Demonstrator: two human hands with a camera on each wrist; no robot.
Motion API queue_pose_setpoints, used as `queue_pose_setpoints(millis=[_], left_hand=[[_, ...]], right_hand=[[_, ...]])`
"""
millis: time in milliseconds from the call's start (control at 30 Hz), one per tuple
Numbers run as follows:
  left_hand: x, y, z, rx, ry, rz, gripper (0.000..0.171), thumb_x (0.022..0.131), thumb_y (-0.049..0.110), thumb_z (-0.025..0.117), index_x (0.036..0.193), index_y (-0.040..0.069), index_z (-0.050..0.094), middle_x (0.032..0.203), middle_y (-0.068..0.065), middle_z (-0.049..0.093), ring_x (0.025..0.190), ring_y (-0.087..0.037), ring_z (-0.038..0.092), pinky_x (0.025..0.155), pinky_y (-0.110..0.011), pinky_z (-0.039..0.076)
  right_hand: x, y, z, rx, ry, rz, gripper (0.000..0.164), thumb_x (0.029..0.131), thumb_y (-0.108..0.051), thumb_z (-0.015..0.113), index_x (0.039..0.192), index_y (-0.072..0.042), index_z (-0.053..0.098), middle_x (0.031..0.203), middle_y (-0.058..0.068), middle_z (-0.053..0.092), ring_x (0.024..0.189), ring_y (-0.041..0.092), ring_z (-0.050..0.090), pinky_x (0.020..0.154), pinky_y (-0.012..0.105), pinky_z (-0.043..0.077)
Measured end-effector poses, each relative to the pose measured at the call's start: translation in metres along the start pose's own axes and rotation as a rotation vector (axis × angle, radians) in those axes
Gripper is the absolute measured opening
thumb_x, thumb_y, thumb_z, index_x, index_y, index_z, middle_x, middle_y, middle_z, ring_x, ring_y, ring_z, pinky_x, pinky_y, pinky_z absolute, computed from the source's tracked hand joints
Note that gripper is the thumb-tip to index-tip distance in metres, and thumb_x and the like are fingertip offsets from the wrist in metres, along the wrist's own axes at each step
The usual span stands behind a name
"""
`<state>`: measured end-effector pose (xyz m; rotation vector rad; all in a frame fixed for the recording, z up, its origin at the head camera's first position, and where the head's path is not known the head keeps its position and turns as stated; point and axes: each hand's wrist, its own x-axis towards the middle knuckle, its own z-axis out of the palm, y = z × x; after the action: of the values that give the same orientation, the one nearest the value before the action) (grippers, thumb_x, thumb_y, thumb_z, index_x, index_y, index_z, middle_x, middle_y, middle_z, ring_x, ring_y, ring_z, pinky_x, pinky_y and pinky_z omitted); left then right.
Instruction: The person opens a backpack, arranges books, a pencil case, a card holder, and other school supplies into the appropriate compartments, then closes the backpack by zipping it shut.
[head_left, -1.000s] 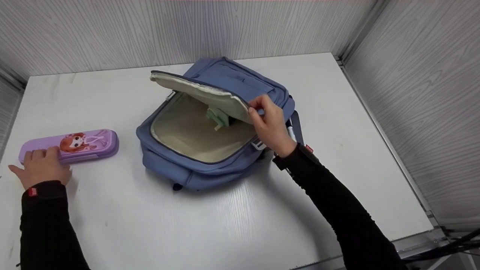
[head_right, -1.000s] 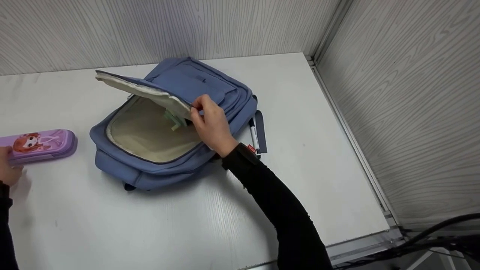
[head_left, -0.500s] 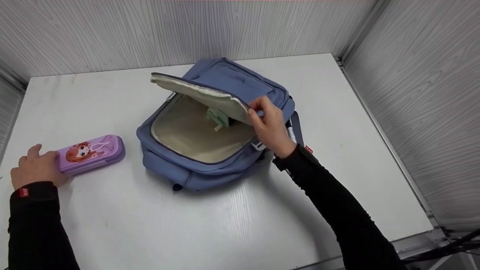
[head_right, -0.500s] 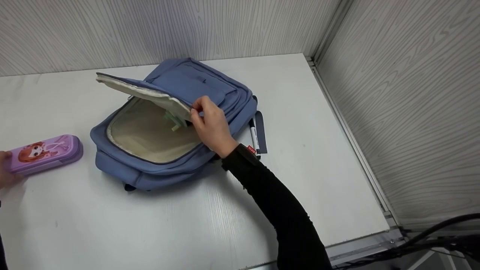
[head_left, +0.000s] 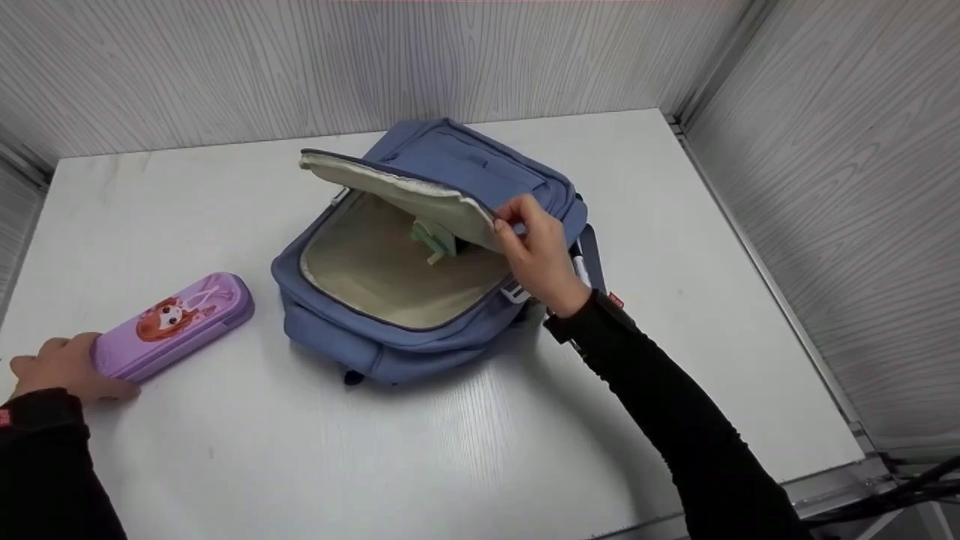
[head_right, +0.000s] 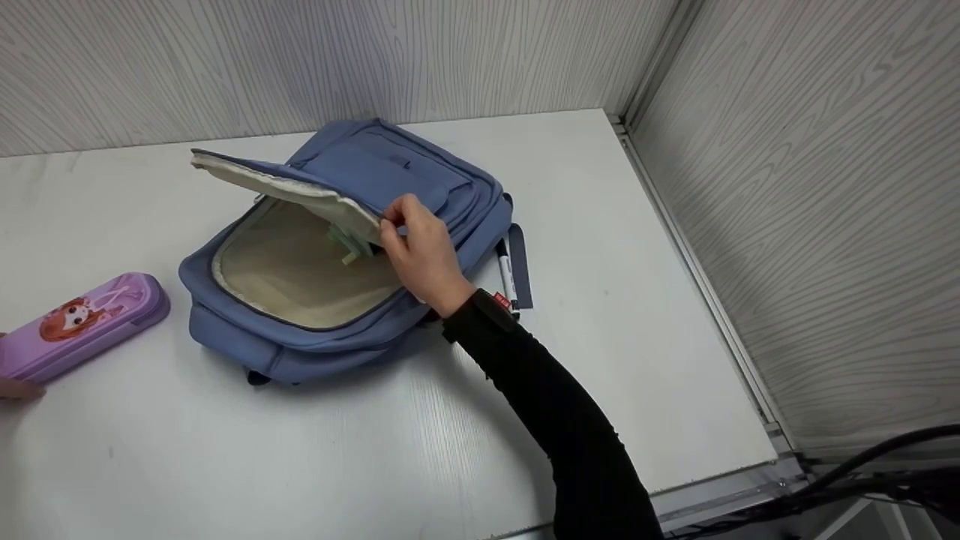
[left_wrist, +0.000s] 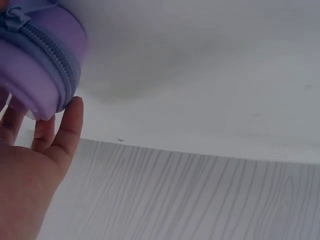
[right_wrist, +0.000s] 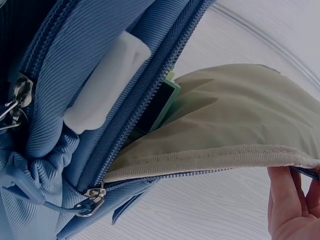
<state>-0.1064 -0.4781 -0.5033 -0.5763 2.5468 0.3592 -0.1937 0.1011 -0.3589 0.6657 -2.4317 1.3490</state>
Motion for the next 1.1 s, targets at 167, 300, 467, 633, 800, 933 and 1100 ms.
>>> queue_pose_setpoints(millis=[167,300,467,633,800,933,1100], left_hand=[[-0.021,0.001,-0.005,-0.184,0.022,-0.01,0.122,0.076,0.055,0.079,0.149,-0.017,0.012,0.141,-0.047,0.026,0.122,-0.063,0.03,0.107,-0.073,0.028],[-0.042,0.014,-0.02,-0.316,0.148,0.059,0.111,0.087,0.056,0.066,0.152,-0.014,0.009,0.145,-0.045,0.025,0.124,-0.06,0.031,0.105,-0.074,0.032],[-0.058,0.051,-0.043,-0.409,0.26,0.272,0.099,0.09,0.046,0.067,0.153,-0.01,0.015,0.144,-0.041,0.031,0.118,-0.056,0.035,0.098,-0.076,0.035],[-0.086,0.124,-0.064,-0.32,0.266,0.426,0.093,0.086,0.045,0.072,0.146,-0.013,0.031,0.136,-0.039,0.042,0.116,-0.051,0.042,0.092,-0.066,0.037],[-0.096,0.202,-0.068,-0.169,0.288,0.495,0.088,0.081,0.05,0.075,0.132,-0.016,0.045,0.117,-0.036,0.055,0.103,-0.045,0.052,0.085,-0.06,0.044],[-0.088,0.247,-0.063,-0.12,0.31,0.487,0.08,0.079,0.049,0.073,0.123,-0.014,0.05,0.109,-0.032,0.058,0.096,-0.043,0.057,0.077,-0.056,0.047],[-0.074,0.282,-0.055,-0.061,0.378,0.431,0.072,0.075,0.051,0.069,0.114,-0.008,0.056,0.104,-0.033,0.065,0.093,-0.045,0.064,0.072,-0.057,0.05]], right_hand=[[0.0,0.002,0.0,-0.009,0.003,-0.007,0.007,0.097,-0.003,0.052,0.098,0.002,0.056,0.093,0.019,0.065,0.083,0.025,0.063,0.061,0.02,0.041],[0.0,0.002,0.001,-0.007,0.012,-0.01,0.007,0.097,-0.003,0.052,0.098,0.003,0.056,0.092,0.019,0.065,0.084,0.025,0.063,0.061,0.019,0.042],[-0.001,0.004,0.003,-0.01,0.041,-0.027,0.006,0.096,-0.002,0.052,0.097,0.002,0.056,0.091,0.019,0.065,0.086,0.026,0.064,0.063,0.02,0.043],[-0.001,0.005,0.005,-0.021,0.065,-0.048,0.008,0.096,-0.003,0.052,0.097,0.004,0.056,0.092,0.02,0.066,0.088,0.028,0.065,0.066,0.021,0.044],[0.001,0.005,0.006,-0.01,0.086,-0.052,0.009,0.097,-0.003,0.052,0.098,0.004,0.056,0.095,0.021,0.067,0.088,0.028,0.065,0.069,0.022,0.046],[0.0,0.006,0.008,-0.006,0.078,-0.048,0.008,0.098,-0.003,0.051,0.099,0.004,0.055,0.096,0.02,0.066,0.088,0.028,0.064,0.066,0.021,0.045],[-0.004,0.006,0.013,-0.004,0.062,-0.067,0.007,0.098,-0.002,0.051,0.099,0.004,0.055,0.099,0.021,0.066,0.088,0.028,0.064,0.064,0.022,0.044]])
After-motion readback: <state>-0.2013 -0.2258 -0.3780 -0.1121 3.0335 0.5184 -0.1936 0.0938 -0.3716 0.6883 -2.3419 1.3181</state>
